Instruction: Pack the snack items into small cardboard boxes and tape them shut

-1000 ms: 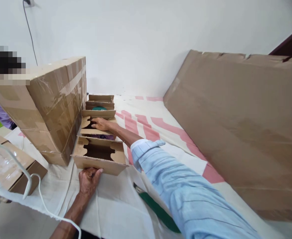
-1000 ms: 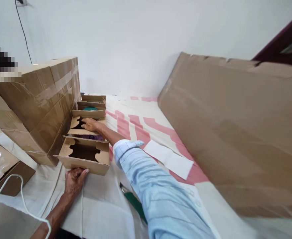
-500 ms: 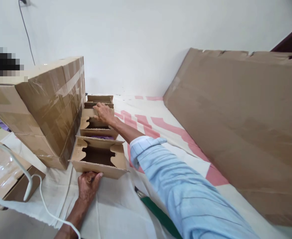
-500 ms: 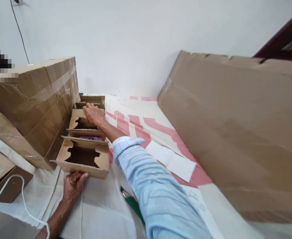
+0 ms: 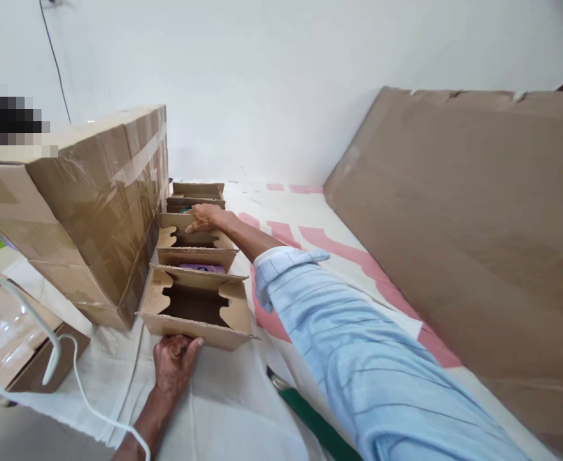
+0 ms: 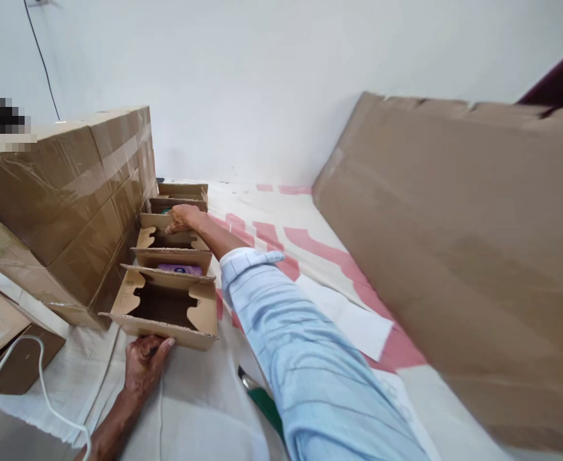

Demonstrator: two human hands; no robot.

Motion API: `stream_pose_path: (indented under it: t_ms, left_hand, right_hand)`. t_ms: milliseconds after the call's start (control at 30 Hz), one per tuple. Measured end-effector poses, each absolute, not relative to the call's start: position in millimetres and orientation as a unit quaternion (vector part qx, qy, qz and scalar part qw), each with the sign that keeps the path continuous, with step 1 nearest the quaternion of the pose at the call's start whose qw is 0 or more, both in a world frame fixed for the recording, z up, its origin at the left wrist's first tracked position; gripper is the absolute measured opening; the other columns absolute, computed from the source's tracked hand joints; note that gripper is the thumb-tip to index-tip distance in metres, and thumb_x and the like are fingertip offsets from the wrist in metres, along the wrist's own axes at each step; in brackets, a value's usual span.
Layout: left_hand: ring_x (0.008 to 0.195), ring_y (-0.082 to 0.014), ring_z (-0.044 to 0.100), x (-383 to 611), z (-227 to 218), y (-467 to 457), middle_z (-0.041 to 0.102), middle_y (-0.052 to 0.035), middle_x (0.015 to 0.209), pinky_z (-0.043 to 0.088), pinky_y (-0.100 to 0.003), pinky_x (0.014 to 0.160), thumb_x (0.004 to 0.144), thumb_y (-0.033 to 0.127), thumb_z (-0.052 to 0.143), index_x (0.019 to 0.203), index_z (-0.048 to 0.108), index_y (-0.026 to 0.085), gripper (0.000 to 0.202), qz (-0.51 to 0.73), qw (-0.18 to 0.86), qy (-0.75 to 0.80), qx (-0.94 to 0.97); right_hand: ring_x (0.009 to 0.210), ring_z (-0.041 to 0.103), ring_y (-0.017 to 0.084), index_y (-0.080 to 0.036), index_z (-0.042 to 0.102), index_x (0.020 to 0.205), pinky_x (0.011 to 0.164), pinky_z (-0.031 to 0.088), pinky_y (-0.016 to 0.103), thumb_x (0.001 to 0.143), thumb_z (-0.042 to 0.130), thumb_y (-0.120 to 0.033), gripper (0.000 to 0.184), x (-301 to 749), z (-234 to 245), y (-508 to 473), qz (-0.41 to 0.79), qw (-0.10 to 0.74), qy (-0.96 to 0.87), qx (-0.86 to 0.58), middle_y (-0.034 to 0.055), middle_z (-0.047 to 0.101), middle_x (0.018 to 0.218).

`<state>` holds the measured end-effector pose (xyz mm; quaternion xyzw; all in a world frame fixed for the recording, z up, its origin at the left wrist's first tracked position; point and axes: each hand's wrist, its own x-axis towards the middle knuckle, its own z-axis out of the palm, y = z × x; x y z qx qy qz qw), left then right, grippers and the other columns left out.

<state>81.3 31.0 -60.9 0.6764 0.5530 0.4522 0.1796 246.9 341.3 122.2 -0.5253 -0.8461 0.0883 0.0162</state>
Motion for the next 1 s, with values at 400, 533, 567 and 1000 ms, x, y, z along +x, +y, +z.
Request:
stream_pose_path:
  t_ms: [400, 533, 567, 1000]
  left_hand:
    - [0.062, -0.0186, 0.075, 82.1, -62.6, 31.5, 0.079, -0.0022, 0.067, 0.056, -0.028, 0.064, 0.103, 0.044, 0.066, 0.068, 0.079, 0.024, 0.042, 0.456, 0.151, 0.545, 0.687]
    - [0.06, -0.0176, 0.073, 81.2, -60.9, 31.0, 0.077, -0.0023, 0.064, 0.056, -0.027, 0.065, 0.102, 0.044, 0.067, 0.067, 0.079, 0.024, 0.042, 0.455, 0.157, 0.544, 0.688]
    - [0.06, -0.0176, 0.073, 81.1, -60.7, 30.9, 0.077, -0.0025, 0.065, 0.056, -0.027, 0.066, 0.102, 0.045, 0.067, 0.067, 0.078, 0.023, 0.043, 0.453, 0.16, 0.545, 0.687]
    - [0.057, -0.0174, 0.066, 82.5, -54.4, 31.6, 0.071, -0.0028, 0.059, 0.048, -0.029, 0.063, 0.097, 0.048, 0.067, 0.057, 0.071, 0.023, 0.047, 0.434, 0.23, 0.583, 0.647]
  right_hand:
    - [0.156, 0.044, 0.044, -0.025, 0.051, 0.165, 0.124, 0.04, 0.055, 0.08, 0.074, -0.086, 0.107, 252.3, 135.6, 345.3, 0.183, 0.049, -0.816, -0.547, 0.0169, 0.045, 0.172]
    - [0.158, 0.04, 0.045, -0.026, 0.036, 0.172, 0.127, 0.038, 0.058, 0.076, 0.079, -0.083, 0.119, 246.5, 133.0, 354.1, 0.169, 0.011, -0.81, -0.562, 0.019, 0.031, 0.178]
    - [0.157, 0.041, 0.046, -0.028, 0.037, 0.172, 0.126, 0.039, 0.059, 0.077, 0.08, -0.082, 0.118, 246.2, 131.7, 354.5, 0.16, 0.01, -0.81, -0.563, 0.0189, 0.03, 0.178]
    - [0.139, 0.054, 0.045, -0.028, 0.055, 0.159, 0.11, 0.051, 0.056, 0.083, 0.072, -0.085, 0.097, 249.7, 113.6, 333.1, 0.031, 0.076, -0.827, -0.556, 0.0215, 0.053, 0.154]
